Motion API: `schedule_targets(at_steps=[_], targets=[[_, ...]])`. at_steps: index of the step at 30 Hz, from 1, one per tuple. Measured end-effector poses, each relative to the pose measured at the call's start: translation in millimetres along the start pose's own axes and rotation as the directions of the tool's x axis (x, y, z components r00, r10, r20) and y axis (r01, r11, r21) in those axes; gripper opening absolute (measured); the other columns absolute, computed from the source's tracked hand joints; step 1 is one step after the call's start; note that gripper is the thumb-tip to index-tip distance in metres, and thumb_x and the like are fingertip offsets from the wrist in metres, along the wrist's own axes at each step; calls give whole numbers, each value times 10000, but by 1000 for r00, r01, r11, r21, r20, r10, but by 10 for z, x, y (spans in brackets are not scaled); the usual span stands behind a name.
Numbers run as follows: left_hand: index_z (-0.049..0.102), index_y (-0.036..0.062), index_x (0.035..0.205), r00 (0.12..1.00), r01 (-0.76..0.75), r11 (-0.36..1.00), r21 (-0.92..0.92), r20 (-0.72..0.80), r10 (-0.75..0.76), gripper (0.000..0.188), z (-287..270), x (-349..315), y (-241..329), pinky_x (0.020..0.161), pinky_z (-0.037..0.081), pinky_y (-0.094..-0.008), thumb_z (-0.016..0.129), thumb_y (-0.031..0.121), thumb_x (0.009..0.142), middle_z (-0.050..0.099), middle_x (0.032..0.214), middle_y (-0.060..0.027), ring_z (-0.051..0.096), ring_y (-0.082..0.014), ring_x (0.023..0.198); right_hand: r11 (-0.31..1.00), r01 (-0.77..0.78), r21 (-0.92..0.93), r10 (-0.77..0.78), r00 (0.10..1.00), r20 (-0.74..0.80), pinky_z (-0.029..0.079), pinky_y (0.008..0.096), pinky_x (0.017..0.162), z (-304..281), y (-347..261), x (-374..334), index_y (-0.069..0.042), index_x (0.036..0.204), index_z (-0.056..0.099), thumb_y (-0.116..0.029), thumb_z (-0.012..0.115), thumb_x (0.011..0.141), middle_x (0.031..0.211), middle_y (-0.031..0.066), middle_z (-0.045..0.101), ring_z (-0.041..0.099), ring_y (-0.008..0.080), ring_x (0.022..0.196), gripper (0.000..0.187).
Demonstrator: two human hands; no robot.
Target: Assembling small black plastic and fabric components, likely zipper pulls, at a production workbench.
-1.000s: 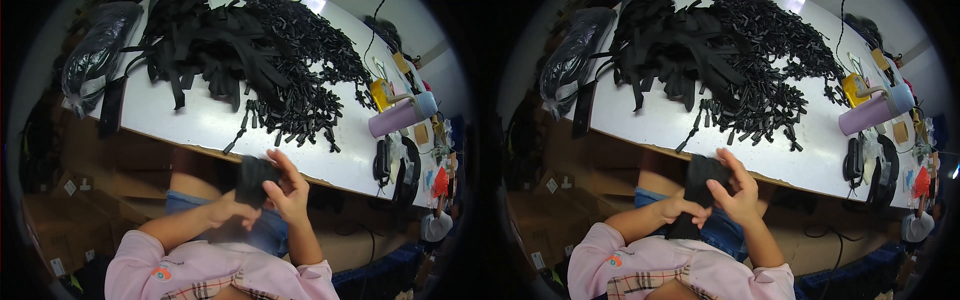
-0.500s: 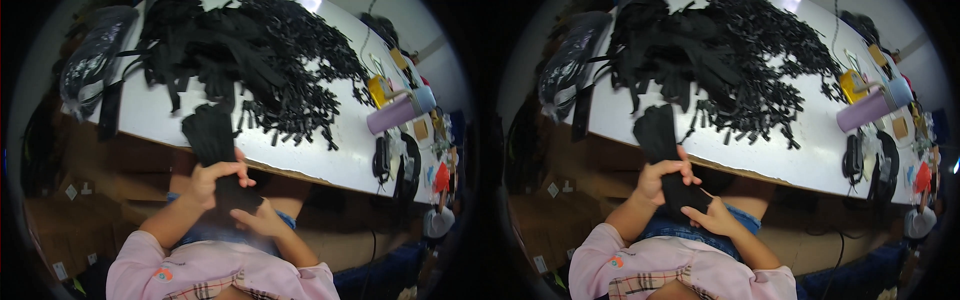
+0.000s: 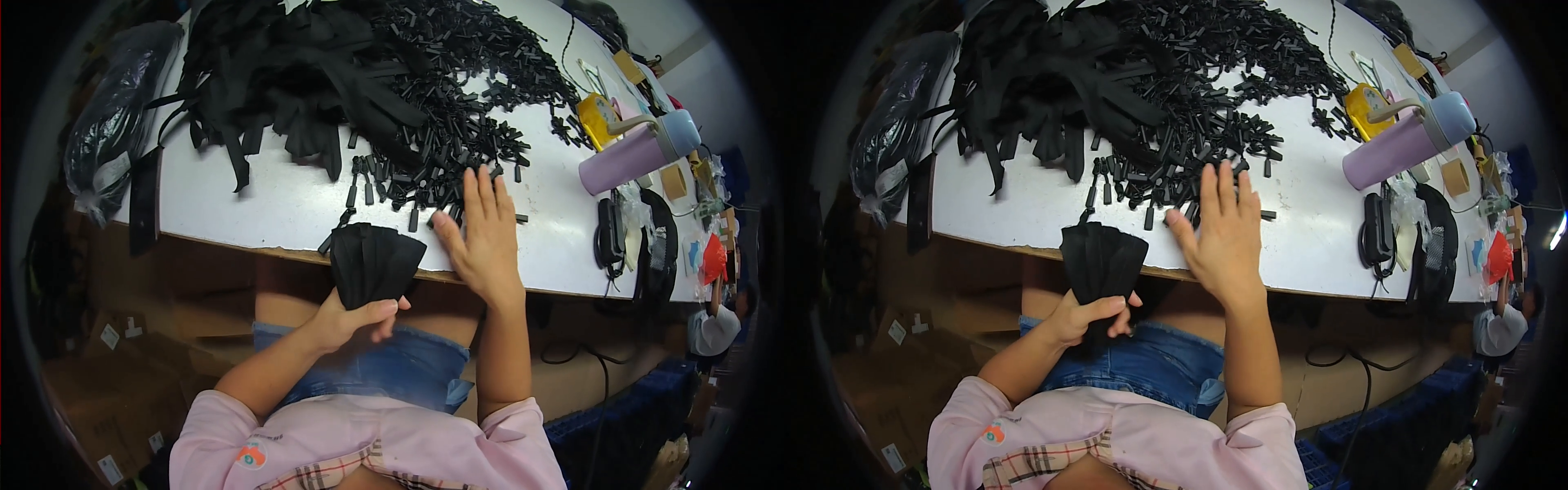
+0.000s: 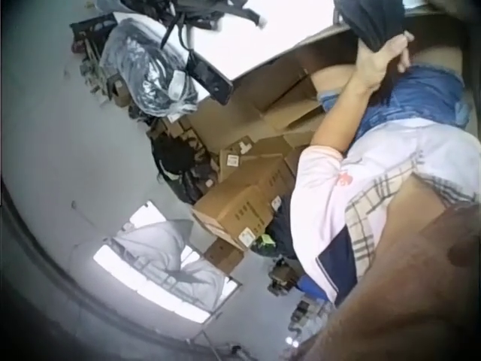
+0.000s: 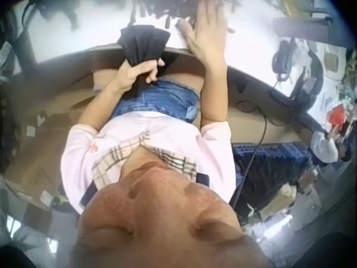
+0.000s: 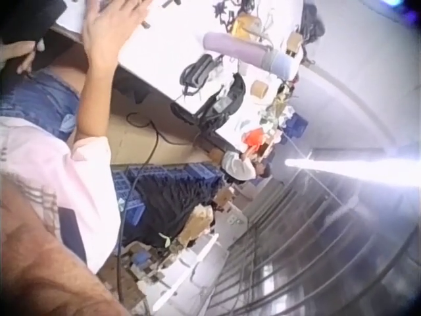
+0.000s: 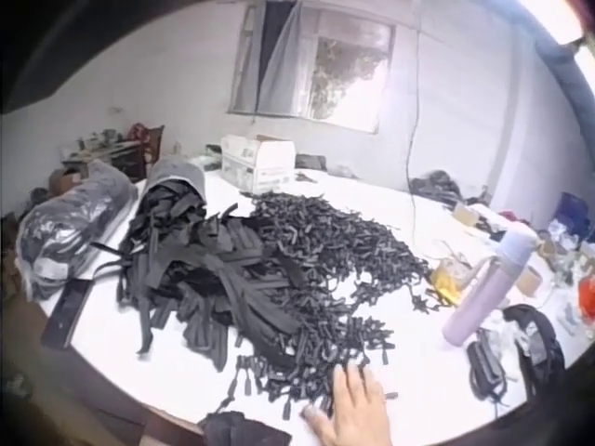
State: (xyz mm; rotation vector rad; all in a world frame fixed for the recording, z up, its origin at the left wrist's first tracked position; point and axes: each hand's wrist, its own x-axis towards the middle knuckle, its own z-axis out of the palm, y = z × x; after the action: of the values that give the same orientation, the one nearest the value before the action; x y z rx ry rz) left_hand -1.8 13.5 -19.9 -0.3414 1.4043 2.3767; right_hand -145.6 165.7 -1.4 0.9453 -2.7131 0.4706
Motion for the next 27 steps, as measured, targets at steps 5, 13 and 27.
schedule_targets(at_steps=[5, 13, 27], targets=[[546, -32, 851, 998, -16, 971, -237, 63, 32, 199, 43, 50, -14, 552, 447, -259, 560, 152, 776, 579, 747, -123, 561, -170, 608, 990, 93, 107, -82, 991, -108, 289, 425, 909, -44, -163, -91, -13, 1167, 426, -289, 576, 741, 1172, 200, 425, 379, 360, 1080, 530], [476, 42, 984, 992, -108, 989, -103, 50, 114, 276, 55, 11, -47, 489, 421, -197, 604, 112, 749, 501, 730, -29, 463, -81, 517, 845, 334, 418, -177, 912, -370, 389, 269, 523, -152, -523, -424, -26, 881, 596, -20, 679, 576, 771, 80, 522, 475, 200, 626, 316], [525, 43, 910, 899, -431, 851, 300, 60, 435, 175, 182, -130, 68, 631, 362, -228, 531, 191, 817, 491, 759, -3, 438, -89, 698, -89, -406, 909, 29, 912, 410, 370, 175, 447, -197, -554, -665, 29, 762, 548, 25, 561, 746, 673, 66, 540, 478, 77, 528, 21]])
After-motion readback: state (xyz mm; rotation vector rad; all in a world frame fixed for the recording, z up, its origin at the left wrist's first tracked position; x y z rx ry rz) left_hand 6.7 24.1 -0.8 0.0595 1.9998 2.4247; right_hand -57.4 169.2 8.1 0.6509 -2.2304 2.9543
